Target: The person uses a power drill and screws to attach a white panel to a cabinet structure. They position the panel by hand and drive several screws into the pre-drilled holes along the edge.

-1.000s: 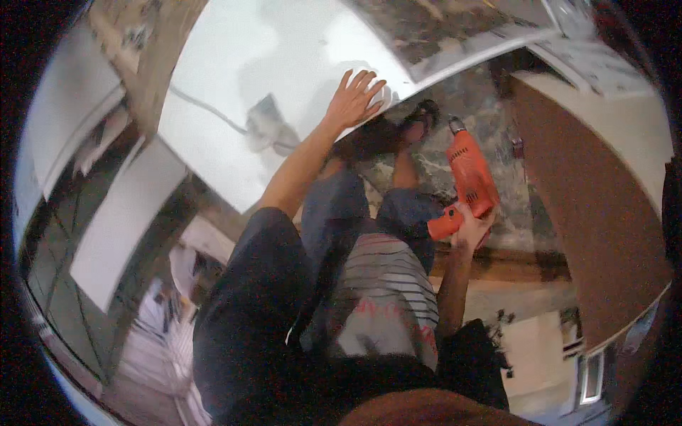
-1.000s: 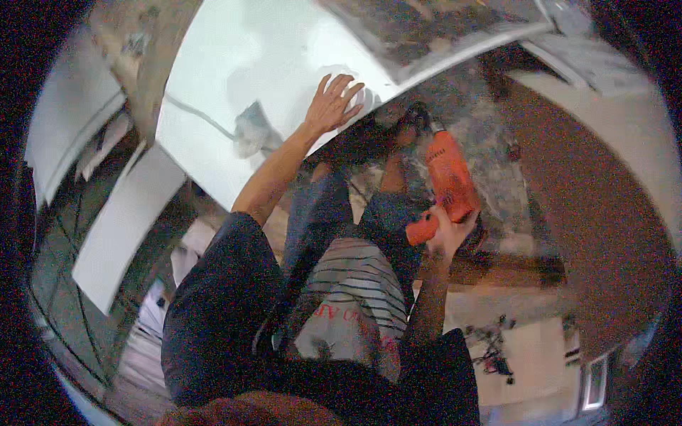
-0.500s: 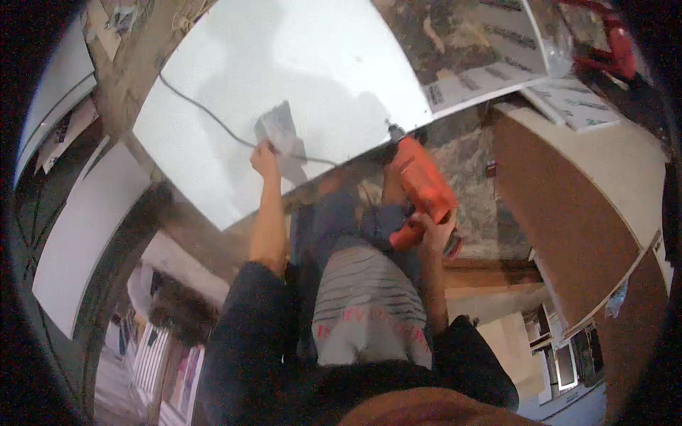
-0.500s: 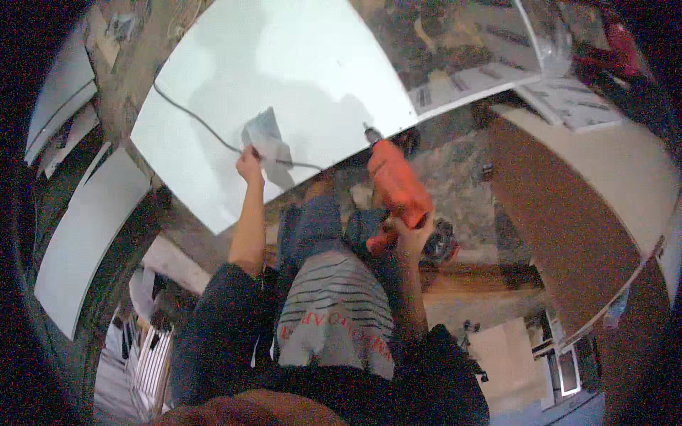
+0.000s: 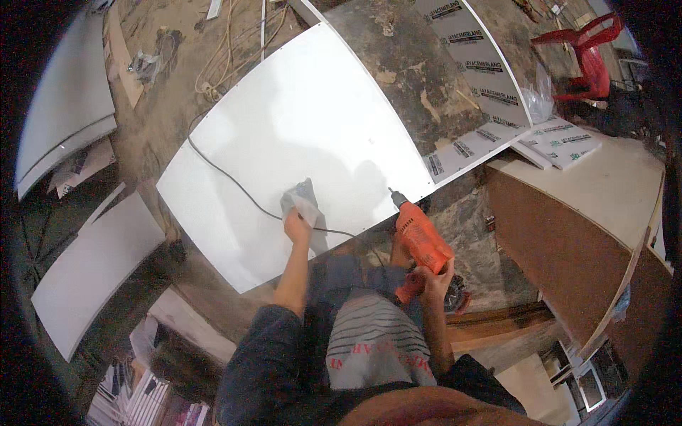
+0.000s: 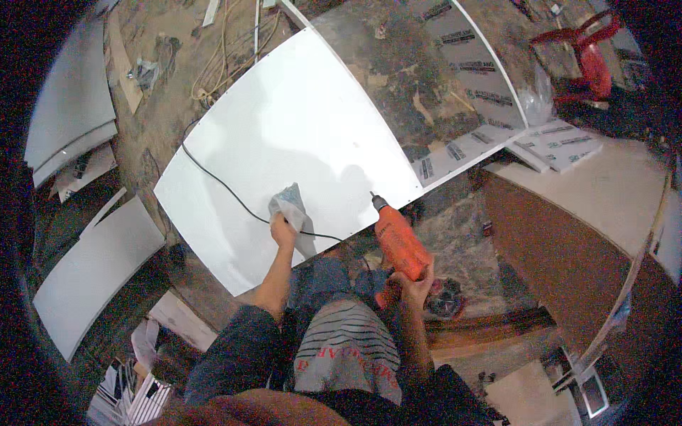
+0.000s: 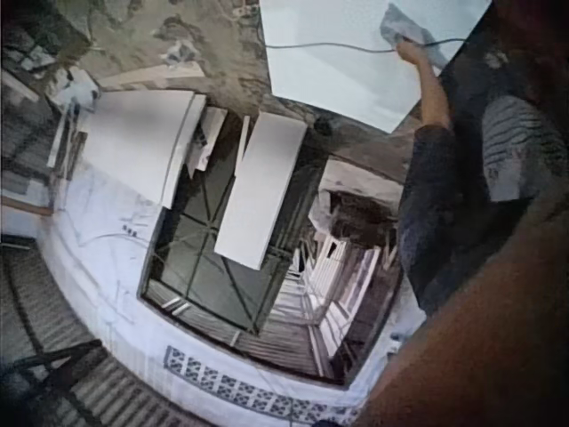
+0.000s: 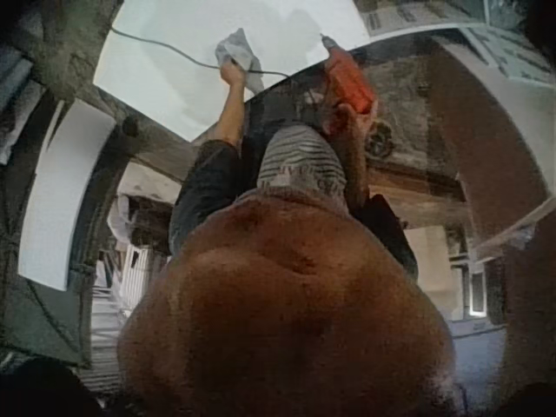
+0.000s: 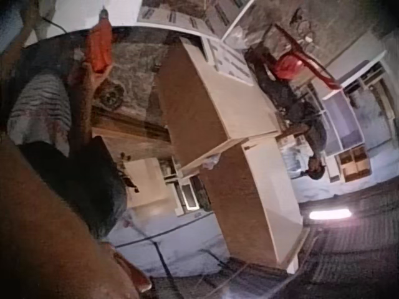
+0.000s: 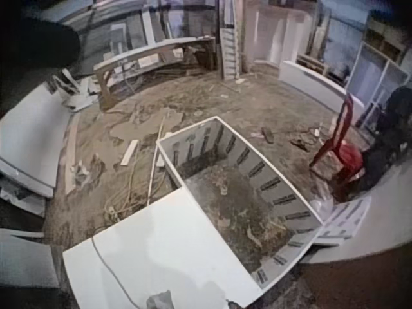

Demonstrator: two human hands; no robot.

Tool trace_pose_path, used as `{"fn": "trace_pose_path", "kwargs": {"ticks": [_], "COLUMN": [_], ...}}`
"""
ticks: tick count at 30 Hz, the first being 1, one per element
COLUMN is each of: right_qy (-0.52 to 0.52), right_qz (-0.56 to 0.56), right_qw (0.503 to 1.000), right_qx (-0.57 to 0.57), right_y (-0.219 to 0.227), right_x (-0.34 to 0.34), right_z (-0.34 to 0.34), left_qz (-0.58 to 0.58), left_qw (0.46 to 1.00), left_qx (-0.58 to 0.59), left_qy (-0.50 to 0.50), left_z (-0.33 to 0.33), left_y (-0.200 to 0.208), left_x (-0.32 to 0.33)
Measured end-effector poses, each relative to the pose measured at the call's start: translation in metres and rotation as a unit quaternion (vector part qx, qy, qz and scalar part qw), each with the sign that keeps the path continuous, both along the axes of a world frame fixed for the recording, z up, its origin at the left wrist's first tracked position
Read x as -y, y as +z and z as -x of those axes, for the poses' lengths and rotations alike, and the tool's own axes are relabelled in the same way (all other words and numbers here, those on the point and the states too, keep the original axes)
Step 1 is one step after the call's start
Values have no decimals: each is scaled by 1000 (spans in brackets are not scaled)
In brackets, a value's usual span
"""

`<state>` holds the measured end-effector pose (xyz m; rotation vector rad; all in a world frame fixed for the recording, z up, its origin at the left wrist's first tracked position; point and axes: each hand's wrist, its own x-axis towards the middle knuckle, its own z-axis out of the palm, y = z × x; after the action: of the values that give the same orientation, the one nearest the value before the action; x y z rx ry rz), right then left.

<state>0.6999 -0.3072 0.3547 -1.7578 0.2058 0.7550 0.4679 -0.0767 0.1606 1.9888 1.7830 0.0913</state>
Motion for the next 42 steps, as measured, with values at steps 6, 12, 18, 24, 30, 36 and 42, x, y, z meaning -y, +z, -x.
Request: {"fn": "trace_pose_path", "kwargs": {"ticks": [6,12,18,24,30,36,42], "right_qy": [-94,-102,-95,-85,-124,-212,-218], "right_qz": [-21,-61,-50,-66,-71,-32,-25], "right_qw": [995,990,991,994,988,975,973], "right_qx": [-40,-80,-83,-18,-60,-58,-76], "right_y": [9,15,14,5,10,11,-3], "right_x": [-14,-10,-1,19,13,26,38], "right_z": [9,-2,1,13,32,36,40], "left_qz": [10,-15,-31,53,149,102,110], "left_qw": [998,998,994,959,933,961,972], "left_qx": [-56,14,102,274,327,259,150], "left_qy": [-35,-59,6,38,27,12,-140], "left_z": [33,28,28,-12,-84,-28,-74], "left_y": [-17,-17,23,58,55,26,0], "left_x": [-5,-11,-3,-11,-17,-21,-33]}}
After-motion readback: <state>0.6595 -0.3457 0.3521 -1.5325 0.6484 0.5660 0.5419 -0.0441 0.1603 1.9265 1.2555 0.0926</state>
